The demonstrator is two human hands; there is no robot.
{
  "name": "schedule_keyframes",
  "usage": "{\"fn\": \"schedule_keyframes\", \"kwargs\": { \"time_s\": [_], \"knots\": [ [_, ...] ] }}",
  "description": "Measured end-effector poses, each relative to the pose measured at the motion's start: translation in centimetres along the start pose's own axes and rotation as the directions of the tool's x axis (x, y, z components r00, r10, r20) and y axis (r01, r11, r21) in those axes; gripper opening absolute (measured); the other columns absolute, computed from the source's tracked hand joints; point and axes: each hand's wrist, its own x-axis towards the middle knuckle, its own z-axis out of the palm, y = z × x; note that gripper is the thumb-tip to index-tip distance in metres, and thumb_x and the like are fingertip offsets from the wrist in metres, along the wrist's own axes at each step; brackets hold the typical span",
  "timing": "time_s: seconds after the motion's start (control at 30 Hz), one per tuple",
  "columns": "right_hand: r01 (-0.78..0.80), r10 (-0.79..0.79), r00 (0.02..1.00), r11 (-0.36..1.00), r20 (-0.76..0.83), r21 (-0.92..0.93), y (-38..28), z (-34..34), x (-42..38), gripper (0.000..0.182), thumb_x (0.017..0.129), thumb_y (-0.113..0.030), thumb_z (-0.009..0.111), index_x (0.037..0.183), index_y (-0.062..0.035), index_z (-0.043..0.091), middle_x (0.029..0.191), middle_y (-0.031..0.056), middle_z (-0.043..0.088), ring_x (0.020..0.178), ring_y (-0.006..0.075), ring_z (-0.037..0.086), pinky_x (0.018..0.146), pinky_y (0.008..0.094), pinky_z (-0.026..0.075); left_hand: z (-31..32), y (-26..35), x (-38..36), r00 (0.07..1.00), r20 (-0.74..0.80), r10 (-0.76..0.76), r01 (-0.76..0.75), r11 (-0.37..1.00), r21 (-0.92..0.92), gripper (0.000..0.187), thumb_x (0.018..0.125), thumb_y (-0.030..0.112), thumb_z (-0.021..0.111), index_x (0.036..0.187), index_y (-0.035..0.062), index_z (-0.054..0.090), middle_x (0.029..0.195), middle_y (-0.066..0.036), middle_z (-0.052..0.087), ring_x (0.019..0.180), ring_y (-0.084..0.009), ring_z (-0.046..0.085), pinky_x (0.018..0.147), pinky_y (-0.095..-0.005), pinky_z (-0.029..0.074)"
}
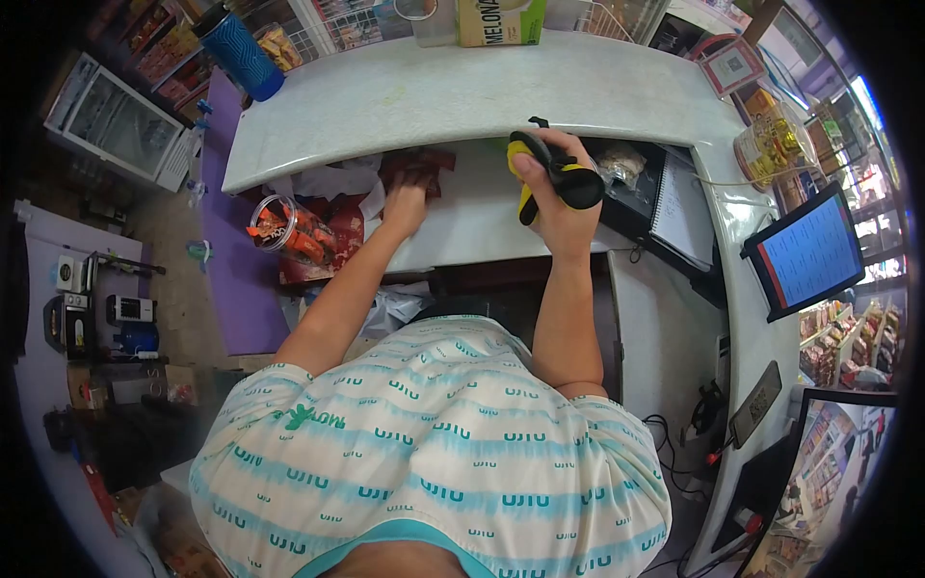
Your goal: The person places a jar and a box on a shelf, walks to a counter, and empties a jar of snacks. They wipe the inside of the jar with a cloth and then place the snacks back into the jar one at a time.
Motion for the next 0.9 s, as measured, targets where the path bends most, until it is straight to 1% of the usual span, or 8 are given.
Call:
{"fn": "schedule_keyframes", "kwargs": {
  "time_s": [0.3,0.37,0.43,0.5,0.7,0.77,0.83,0.9],
  "knots": [
    [0.046,-0.043,0.999,0.995,0.034,-0.090,2.6,0.7,-0.7,0.038,0.081,-0.015,0.074,0.113,0.0005,0.061,0.103,0.0058,0.063,0.095,0.0140,0.059,0.085,0.0261,0.045,-5.7,6.1,0.5,0.954,-0.182,0.240,-0.280,0.929,-0.243,0.035,0.080,0.005,0.061,0.115,0.0063,0.061,0.111,-0.010,0.060,0.104,-0.0278,0.055,0.093,-0.0389,0.043],
    [0.270,-0.220,0.961,0.883,0.168,-0.385,4.0,1.5,-0.8,0.046,0.075,-0.008,0.074,0.119,-0.0041,0.059,0.114,0.0165,0.060,0.111,0.0270,0.055,0.094,0.0340,0.043,-8.1,8.9,0.3,0.997,0.034,-0.064,0.056,0.383,-0.922,0.027,0.087,0.009,0.059,0.114,0.0049,0.061,0.106,-0.008,0.061,0.092,-0.0209,0.059,0.084,-0.0342,0.047],
    [0.374,-0.230,0.924,0.708,0.306,-0.599,4.0,4.2,-2.1,0.057,0.069,-0.005,0.073,0.123,-0.0085,0.057,0.112,0.0202,0.058,0.112,0.0351,0.052,0.092,0.0397,0.044,-9.0,10.9,-0.1,0.991,0.123,-0.053,0.125,0.035,-0.992,0.022,0.093,0.012,0.052,0.112,0.0048,0.060,0.103,-0.005,0.062,0.086,-0.0138,0.060,0.075,-0.0297,0.049],
    [0.352,-0.286,0.935,0.690,0.209,-0.632,4.9,5.9,-2.3,0.057,0.067,-0.005,0.072,0.122,-0.0089,0.057,0.111,0.0202,0.058,0.111,0.0366,0.051,0.090,0.0411,0.044,-11.1,13.2,-0.6,0.928,0.350,-0.126,0.225,-0.560,-0.797,0.022,0.095,0.016,0.046,0.110,0.0052,0.059,0.100,-0.004,0.062,0.088,-0.0125,0.060,0.075,-0.0297,0.049],
    [0.216,-0.187,0.974,0.577,0.130,-0.788,3.2,5.4,1.4,0.032,0.075,-0.017,0.072,0.104,-0.0068,0.062,0.095,0.0170,0.062,0.091,0.0318,0.060,0.074,0.0366,0.049,-9.6,12.0,-0.8,0.966,0.249,0.076,0.257,-0.430,-0.866,0.025,0.099,0.018,0.042,0.114,0.0031,0.056,0.100,-0.002,0.061,0.091,-0.0104,0.058,0.081,-0.0270,0.046],
    [-0.292,0.325,0.944,0.750,-0.053,-0.594,3.1,4.5,3.2,0.031,0.080,-0.029,0.072,0.099,-0.0060,0.063,0.084,0.0156,0.065,0.070,0.0285,0.064,0.062,0.0344,0.049,-9.6,12.0,-0.8,0.974,0.188,0.123,0.215,-0.260,-0.942,0.025,0.100,0.018,0.045,0.116,0.0029,0.056,0.096,-0.001,0.059,0.091,-0.0076,0.055,0.082,-0.0217,0.043],
    [-0.281,0.278,0.958,0.869,-0.068,-0.407,3.9,3.9,3.8,0.039,0.080,-0.040,0.074,0.098,-0.0068,0.065,0.079,0.0137,0.069,0.058,0.0271,0.065,0.056,0.0342,0.050,-10.6,12.2,-0.9,0.981,0.152,0.118,0.168,-0.149,-0.974,0.028,0.099,0.018,0.047,0.121,0.0027,0.054,0.104,-0.003,0.058,0.098,-0.0075,0.053,0.087,-0.0216,0.042],
    [-0.347,0.379,0.923,0.894,-0.064,0.284,3.0,3.9,3.4,0.035,0.082,-0.035,0.072,0.095,-0.0031,0.064,0.079,0.0096,0.067,0.067,0.0156,0.064,0.062,0.0288,0.052,-12.2,13.1,-1.0,0.994,0.055,0.089,0.067,-0.134,-0.989,0.039,0.098,0.020,0.051,0.133,0.0026,0.044,0.122,-0.004,0.053,0.107,-0.0080,0.050,0.093,-0.0199,0.038]
  ]
}}
